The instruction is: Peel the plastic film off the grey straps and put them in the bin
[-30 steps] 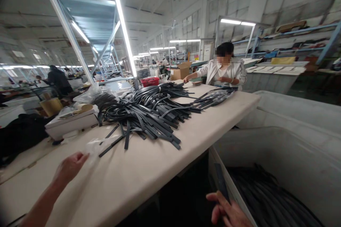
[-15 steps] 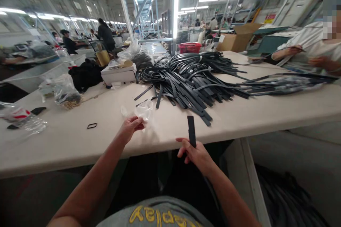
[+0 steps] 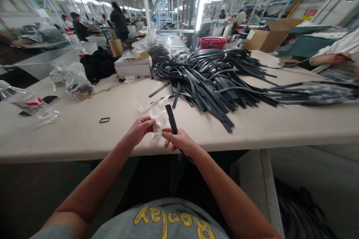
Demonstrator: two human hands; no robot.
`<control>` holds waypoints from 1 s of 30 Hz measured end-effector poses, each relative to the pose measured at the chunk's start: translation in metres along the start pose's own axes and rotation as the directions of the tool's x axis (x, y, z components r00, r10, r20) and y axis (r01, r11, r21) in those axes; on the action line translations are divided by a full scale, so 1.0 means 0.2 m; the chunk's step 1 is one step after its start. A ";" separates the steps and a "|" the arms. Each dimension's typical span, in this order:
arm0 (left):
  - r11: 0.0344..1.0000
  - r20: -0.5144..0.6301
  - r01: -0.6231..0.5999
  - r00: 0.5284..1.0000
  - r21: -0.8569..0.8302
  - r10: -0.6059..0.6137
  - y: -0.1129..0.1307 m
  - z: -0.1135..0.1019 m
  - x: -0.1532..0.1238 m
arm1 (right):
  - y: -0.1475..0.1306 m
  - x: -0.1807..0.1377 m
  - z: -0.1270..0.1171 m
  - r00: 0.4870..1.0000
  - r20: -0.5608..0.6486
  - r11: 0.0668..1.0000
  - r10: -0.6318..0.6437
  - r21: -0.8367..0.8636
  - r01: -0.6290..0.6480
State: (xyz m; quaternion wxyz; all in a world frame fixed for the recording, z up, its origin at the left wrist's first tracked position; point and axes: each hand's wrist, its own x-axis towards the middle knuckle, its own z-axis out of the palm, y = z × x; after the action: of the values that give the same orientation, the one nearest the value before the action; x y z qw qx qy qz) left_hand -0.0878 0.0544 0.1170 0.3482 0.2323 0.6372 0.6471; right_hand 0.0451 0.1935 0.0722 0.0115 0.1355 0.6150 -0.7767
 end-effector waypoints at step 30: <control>0.832 0.365 -0.181 0.931 0.524 -0.027 -0.01 0.11 0.20 | -0.14 0.10 -0.14 0.933 -0.321 0.981 -0.164 0.043 0.187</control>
State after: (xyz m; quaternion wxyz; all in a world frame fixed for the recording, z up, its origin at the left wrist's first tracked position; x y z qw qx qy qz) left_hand -0.0974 0.0988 0.1115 0.3496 0.4618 0.7117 0.3975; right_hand 0.0261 0.2306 0.0881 -0.1614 0.2026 0.5897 -0.7649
